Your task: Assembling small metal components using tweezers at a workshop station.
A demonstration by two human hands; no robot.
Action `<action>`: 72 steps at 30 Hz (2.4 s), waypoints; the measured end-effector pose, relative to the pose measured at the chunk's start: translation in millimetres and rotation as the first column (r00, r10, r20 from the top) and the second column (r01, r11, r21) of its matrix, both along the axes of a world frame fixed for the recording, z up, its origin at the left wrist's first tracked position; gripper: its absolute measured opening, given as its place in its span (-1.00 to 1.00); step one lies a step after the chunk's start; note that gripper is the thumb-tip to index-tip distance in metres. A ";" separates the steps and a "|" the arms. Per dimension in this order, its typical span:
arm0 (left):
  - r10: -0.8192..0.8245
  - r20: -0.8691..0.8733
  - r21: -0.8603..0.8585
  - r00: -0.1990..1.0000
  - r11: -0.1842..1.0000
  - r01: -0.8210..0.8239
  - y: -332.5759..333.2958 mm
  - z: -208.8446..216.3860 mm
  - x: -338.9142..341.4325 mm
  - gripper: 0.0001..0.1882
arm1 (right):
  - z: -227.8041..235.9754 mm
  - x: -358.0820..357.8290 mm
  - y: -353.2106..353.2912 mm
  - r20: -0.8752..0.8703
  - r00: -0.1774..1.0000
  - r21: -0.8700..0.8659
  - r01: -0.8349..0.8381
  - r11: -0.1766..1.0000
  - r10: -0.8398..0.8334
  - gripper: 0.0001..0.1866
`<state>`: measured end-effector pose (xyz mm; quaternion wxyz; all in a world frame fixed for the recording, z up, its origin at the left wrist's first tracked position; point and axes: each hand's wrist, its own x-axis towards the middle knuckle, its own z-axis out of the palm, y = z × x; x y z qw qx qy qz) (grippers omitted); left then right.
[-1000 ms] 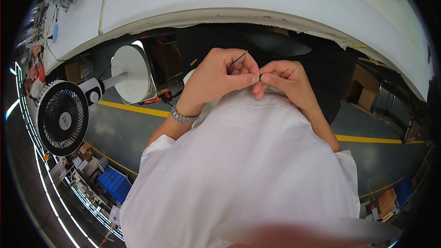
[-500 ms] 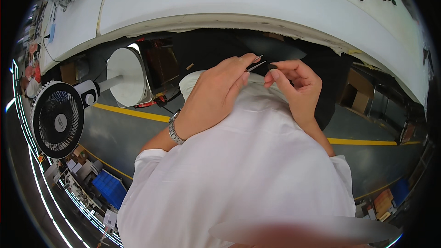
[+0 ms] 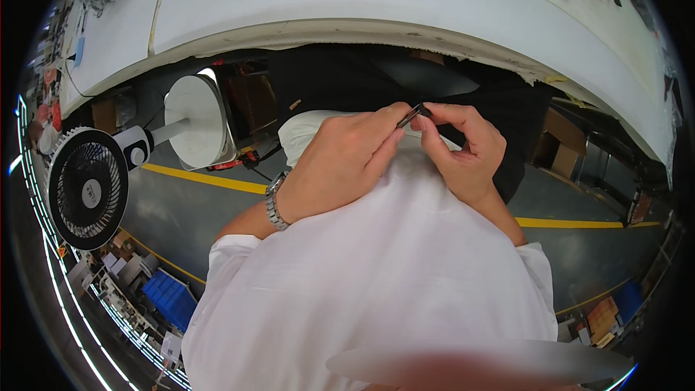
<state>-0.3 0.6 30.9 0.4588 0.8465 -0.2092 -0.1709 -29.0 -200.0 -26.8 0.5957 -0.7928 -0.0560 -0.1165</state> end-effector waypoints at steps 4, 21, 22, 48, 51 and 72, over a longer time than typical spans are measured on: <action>0.004 0.099 0.011 0.995 1.000 -0.005 -2.6 -1.3 1.2 -0.70 | 1.8 4.4 2.5 0.082 0.997 -0.074 0.023 0.997 -0.017 -0.74; -0.049 0.261 0.129 0.964 0.992 0.016 -2.0 -6.0 4.1 -0.67 | 8.4 10.9 5.6 0.098 0.995 -0.136 0.004 0.991 0.009 -0.71; -0.032 0.254 0.122 0.967 0.992 0.001 -2.9 -6.6 4.3 -0.66 | 7.5 11.3 6.0 0.100 0.995 -0.131 0.004 0.991 0.010 -0.72; -0.455 -0.696 -0.530 0.555 0.847 0.030 33.8 -14.5 43.6 -0.74 | -16.8 14.1 -0.8 -0.037 0.556 0.998 -0.023 0.060 0.831 -0.79; -0.326 -0.705 -0.466 0.630 0.882 -0.066 33.0 -17.5 40.5 -0.75 | -10.9 16.8 -4.4 -0.136 0.613 0.975 -0.054 0.214 0.778 -0.78; -0.170 -0.359 -0.205 0.918 0.974 0.100 15.5 6.9 15.0 -0.77 | 29.1 -6.8 -10.9 -0.244 0.927 0.184 -0.243 0.952 0.284 -0.88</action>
